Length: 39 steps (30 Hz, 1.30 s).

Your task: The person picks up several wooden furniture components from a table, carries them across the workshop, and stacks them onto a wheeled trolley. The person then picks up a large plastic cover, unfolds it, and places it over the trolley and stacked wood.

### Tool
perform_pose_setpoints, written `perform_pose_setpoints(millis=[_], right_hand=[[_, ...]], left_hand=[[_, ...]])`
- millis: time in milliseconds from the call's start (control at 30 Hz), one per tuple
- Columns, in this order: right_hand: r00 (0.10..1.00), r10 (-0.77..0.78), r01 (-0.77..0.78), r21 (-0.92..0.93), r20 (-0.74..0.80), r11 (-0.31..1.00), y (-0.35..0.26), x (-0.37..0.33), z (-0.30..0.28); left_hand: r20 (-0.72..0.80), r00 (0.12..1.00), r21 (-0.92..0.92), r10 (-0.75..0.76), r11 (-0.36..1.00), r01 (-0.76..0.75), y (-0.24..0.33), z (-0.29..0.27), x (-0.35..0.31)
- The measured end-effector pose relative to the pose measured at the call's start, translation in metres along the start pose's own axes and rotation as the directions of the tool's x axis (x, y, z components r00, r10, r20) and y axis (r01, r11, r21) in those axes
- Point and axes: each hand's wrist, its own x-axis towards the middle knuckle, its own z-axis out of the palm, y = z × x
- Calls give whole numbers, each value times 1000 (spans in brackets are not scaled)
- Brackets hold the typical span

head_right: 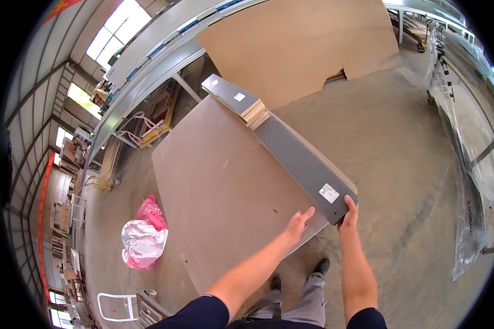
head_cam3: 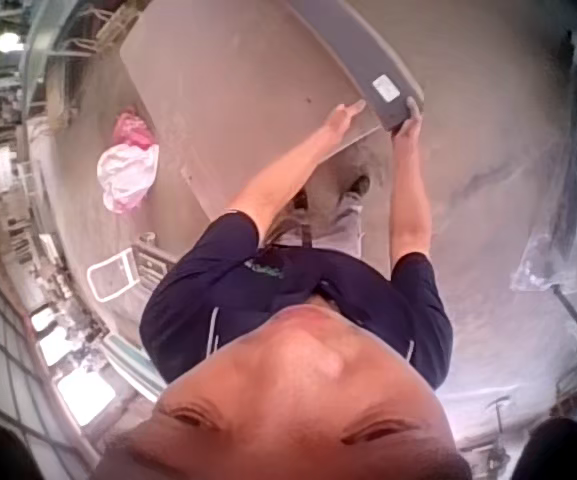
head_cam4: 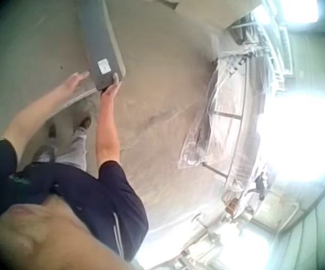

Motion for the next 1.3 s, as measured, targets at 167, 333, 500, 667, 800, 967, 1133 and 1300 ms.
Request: perform_pose_setpoints(millis=[167,333,500,667,800,967,1133,1300], right_hand=[[998,-40,42,54,-46,998,-2,-5,-10],[988,-115,122,58,-107,991,25,-28,-17],[982,-175,184,131,-72,974,51,-77,-44],[992,-122,126,157,-36,980,64,-82,-98],[945,-204,248,151,-258,957,76,-136,-68],[905,-350,395,170,-241,903,130,-249,-114],[870,-336,425,203,-360,882,174,-425,-88],[669,-452,614,94,-590,784,259,-513,-65]], left_hand=[[-218,953,-192,212,948,-255,-10,78,27],[-123,978,-365,170,909,-204,-37,55,14],[-67,989,-368,129,918,-145,-50,46,-42],[30,1000,-119,-2,993,6,-49,53,-59],[247,968,-16,-47,999,52,-73,-13,-34],[427,902,-169,-64,974,149,-57,-65,-45],[614,789,-232,32,962,142,-51,-89,-69],[787,609,-117,-98,946,303,-87,-104,-95]])
